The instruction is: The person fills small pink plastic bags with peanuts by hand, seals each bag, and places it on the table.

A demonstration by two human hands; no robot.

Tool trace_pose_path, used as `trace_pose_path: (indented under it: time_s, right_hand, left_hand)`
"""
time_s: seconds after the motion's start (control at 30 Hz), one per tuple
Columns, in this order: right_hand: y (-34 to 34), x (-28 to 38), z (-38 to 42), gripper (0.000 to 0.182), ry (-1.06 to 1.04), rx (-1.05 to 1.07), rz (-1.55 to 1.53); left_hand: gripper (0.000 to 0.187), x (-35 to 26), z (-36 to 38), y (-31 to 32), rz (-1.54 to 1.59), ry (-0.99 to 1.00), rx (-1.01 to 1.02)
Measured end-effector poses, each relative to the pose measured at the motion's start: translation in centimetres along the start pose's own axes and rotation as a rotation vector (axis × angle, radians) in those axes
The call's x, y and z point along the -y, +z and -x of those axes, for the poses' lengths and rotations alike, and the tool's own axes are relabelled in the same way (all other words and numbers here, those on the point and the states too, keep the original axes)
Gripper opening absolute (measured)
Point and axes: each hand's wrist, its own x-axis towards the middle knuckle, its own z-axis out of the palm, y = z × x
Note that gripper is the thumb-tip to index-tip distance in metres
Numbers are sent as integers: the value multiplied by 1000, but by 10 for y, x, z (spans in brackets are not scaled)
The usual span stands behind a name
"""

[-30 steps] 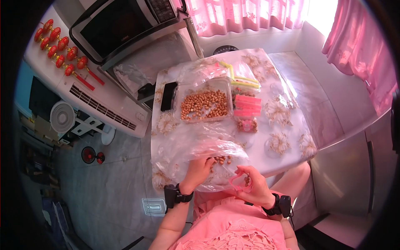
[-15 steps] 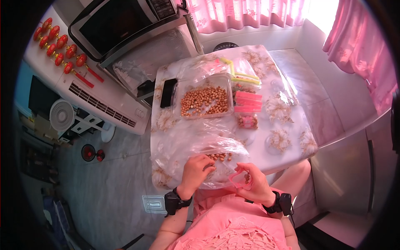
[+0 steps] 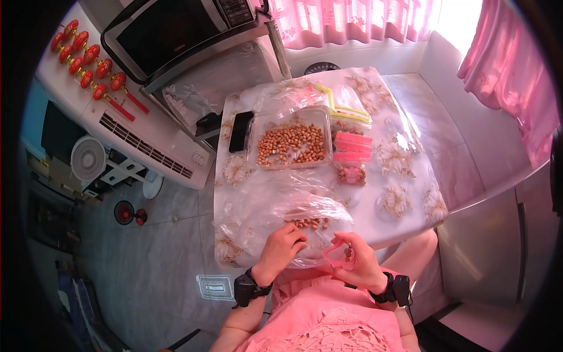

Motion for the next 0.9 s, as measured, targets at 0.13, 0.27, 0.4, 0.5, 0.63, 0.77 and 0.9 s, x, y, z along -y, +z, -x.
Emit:
trace_pose_path:
  time_s: [0.13,0.27,0.4,0.5,0.63,0.77,0.9]
  right_hand:
    - [0,0,0,78,-12,2,8]
    - [0,0,1,79,2,11,12]
    - [1,-1,1,78,-8,8,18]
    - [2,-1,1,79,-3,9,11]
    - [2,3,1,77,25,18,-23]
    - [1,5,0,76,54,26,-57]
    - [1,8,-1,76,85,41,-52]
  left_hand:
    - [14,-1,0,1,-7,18,-9]
    - [13,-2,0,3,-7,-18,-44]
    - [14,-3,1,1,-32,-19,-65]
    - [14,-2,1,-1,-32,-19,-85]
    - [15,-1,2,-3,-26,-39,-100]
    - [15,0,3,-1,68,-58,-146]
    - [16,-36,-4,-15,227,-44,-145]
